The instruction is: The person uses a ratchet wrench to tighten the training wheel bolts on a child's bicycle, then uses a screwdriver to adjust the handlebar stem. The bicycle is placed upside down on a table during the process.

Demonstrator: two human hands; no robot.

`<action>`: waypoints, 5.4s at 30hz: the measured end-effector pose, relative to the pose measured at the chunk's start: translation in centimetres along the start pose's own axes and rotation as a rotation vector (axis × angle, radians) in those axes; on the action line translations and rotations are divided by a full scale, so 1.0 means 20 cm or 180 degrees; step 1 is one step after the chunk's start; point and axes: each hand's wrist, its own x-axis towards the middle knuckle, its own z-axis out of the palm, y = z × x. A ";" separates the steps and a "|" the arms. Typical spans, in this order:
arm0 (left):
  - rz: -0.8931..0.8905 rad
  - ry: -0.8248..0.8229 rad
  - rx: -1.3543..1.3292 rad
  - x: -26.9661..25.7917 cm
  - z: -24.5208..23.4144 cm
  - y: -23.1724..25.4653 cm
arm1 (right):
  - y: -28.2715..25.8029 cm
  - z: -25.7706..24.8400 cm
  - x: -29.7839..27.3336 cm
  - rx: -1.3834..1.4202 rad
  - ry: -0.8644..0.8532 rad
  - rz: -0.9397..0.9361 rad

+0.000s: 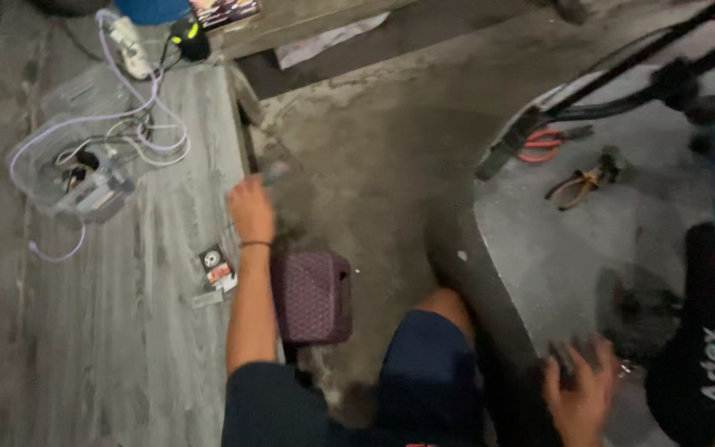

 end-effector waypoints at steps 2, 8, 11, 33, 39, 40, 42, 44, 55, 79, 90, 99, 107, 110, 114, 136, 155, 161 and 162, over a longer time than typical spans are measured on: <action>0.0589 -0.0071 -0.1073 0.02 -0.20 0.40 | -0.11 -0.08 0.00 0.0574 -0.0398 0.0397; 0.4435 0.0790 -0.2599 -0.27 -0.75 1.57 | -0.23 -0.20 -0.04 0.4057 -0.1250 0.1310; 0.4919 0.0477 -0.3049 -0.37 -0.91 1.86 | -0.18 -0.27 -0.15 0.4289 -0.1184 0.1771; -0.1263 -0.2452 -0.7436 -0.98 -1.13 2.18 | -0.21 -0.62 -0.42 0.1914 -0.1480 0.1263; 0.1310 -0.2453 -0.5218 -0.40 -1.31 2.00 | -0.11 -0.98 -0.59 0.1058 0.0424 0.0517; 0.1854 -0.2337 -0.4901 -0.32 -1.35 2.02 | -0.06 -1.09 -0.58 0.0919 0.0585 0.0415; 0.2916 -0.2334 -0.4640 -0.27 -1.43 2.11 | 0.02 -1.25 -0.55 0.0884 0.0636 0.0533; 0.3673 -0.2345 -0.4648 -0.28 -1.45 2.27 | 0.06 -1.32 -0.48 0.0868 0.0473 0.1088; 0.4214 -0.1612 -0.4104 -0.35 -1.46 2.53 | 0.00 -1.43 -0.21 0.1117 0.0255 0.0699; 0.5526 -0.0814 -0.3676 -0.66 -1.48 2.44 | 0.13 -1.35 -0.52 0.2375 -0.1345 0.1127; 0.5299 -0.0820 -0.3947 -0.60 -1.54 2.55 | 0.04 -1.40 -0.52 0.1949 0.0146 0.1119; 0.4275 -0.1148 -0.4028 -0.21 -1.61 2.61 | 0.07 -1.54 -0.42 0.2627 0.1266 0.1880; 0.3906 -0.2027 -0.3740 0.12 -1.83 2.78 | -0.14 -1.80 -0.08 0.4537 -0.1842 0.3362; 0.2224 -0.3232 -0.4213 0.14 -1.87 2.87 | -0.42 -1.70 0.06 0.5447 -0.0893 0.3734; 0.0534 -0.4915 -0.4348 0.19 -1.74 2.96 | -0.65 -1.53 0.34 0.5913 -0.0110 0.3623; 0.2205 -0.5641 -0.4514 0.98 -0.71 3.14 | -0.42 -0.36 1.55 0.4217 0.2817 0.5423; 0.1321 -0.4601 -0.4962 0.73 -0.29 3.06 | 0.01 -0.70 1.76 0.0196 0.0594 0.3739; 0.1296 -0.4698 -0.5048 0.72 -0.33 3.16 | 0.08 -0.60 1.78 -0.0321 0.0991 0.3307; 0.1347 -0.4686 -0.5078 0.73 -0.33 3.17 | 0.09 -0.59 1.77 -0.0332 0.1041 0.3277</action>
